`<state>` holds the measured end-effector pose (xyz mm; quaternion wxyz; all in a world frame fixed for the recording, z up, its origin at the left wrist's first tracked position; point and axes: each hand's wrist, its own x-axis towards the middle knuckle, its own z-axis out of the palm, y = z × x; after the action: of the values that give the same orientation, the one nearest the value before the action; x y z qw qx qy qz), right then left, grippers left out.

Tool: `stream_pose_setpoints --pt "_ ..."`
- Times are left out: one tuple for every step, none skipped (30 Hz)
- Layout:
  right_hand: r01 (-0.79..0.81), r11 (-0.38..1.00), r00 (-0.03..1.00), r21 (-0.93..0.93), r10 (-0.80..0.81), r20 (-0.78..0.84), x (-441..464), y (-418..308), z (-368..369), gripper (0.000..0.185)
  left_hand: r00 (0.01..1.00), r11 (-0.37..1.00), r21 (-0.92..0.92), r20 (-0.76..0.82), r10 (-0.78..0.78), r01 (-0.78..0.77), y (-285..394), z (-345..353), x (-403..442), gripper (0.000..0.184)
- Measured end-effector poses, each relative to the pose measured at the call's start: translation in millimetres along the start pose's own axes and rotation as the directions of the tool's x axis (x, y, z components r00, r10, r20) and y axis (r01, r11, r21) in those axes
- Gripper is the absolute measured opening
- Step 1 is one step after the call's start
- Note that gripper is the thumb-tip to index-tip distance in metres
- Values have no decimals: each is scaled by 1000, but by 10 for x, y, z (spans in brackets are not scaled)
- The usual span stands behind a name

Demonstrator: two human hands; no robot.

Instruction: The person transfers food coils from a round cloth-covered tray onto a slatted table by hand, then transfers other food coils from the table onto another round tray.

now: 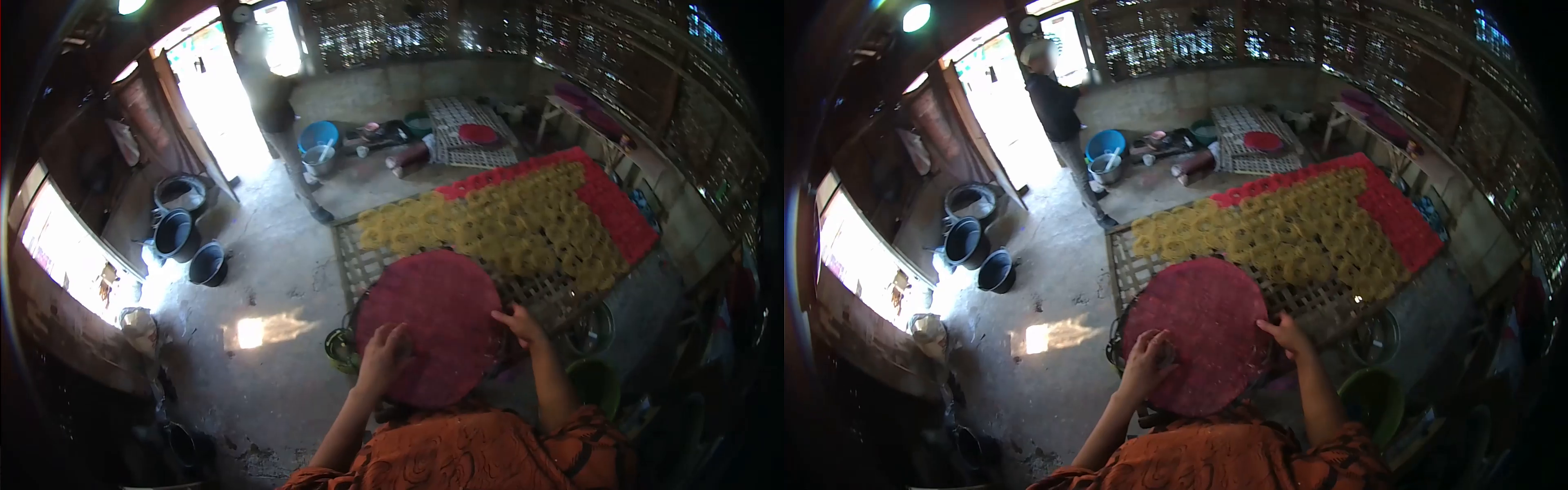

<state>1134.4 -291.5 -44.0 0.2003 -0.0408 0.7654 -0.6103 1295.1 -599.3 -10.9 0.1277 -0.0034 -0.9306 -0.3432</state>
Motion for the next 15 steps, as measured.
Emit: stream_pose_setpoints --pt "-102 968 992 228 83 94 -78 -100 5 51 1000 1000 7 -6 27 -27 37 -45 -21 77" --pt "-218 877 968 428 139 207 -112 -167 20 50 998 998 16 -13 59 -58 51 -87 -27 79" --pt "-198 884 969 424 110 222 -135 -203 48 50 996 996 33 -16 86 -85 22 -103 -35 81" --pt "-210 858 963 469 97 253 -172 -197 67 51 995 995 47 -43 92 -89 31 -144 -45 81" --pt "-225 830 956 510 87 282 -196 -159 75 52 995 996 28 -39 88 -87 66 -185 -61 80" --pt "-211 838 956 504 67 287 -184 -78 86 52 996 996 5 -30 84 -84 90 -232 -85 80" --pt "-180 842 957 508 32 287 -139 54 98 53 994 995 -13 -42 98 -98 98 -281 -113 80" --pt "-152 845 958 513 -1 286 -133 104 129 53 993 995 -11 -57 102 -103 103 -321 -132 80" --pt "-215 800 939 561 12 343 -146 166 145 52 992 994 -12 -68 111 -112 101 -356 -155 81" --pt "-211 804 938 556 6 347 -204 95 194 52 990 993 -13 -77 117 -118 90 -383 -180 81" --pt "-198 787 941 585 -14 339 -305 7 266 51 990 993 -14 -86 112 -114 68 -408 -203 81" --pt "-190 768 943 612 -31 333 -372 -50 333 51 986 992 6 -107 124 -124 43 -439 -223 82" --pt "-198 773 939 603 -27 343 -397 -75 382 51 983 991 26 -128 133 -131 32 -474 -249 82" --pt "-216 735 938 642 -26 345 -418 -96 417 50 984 993 22 -137 118 -116 28 -508 -282 82" --pt "-236 696 936 678 -24 350 -433 -126 443 50 978 994 -5 -179 104 -106 29 -553 -308 82"
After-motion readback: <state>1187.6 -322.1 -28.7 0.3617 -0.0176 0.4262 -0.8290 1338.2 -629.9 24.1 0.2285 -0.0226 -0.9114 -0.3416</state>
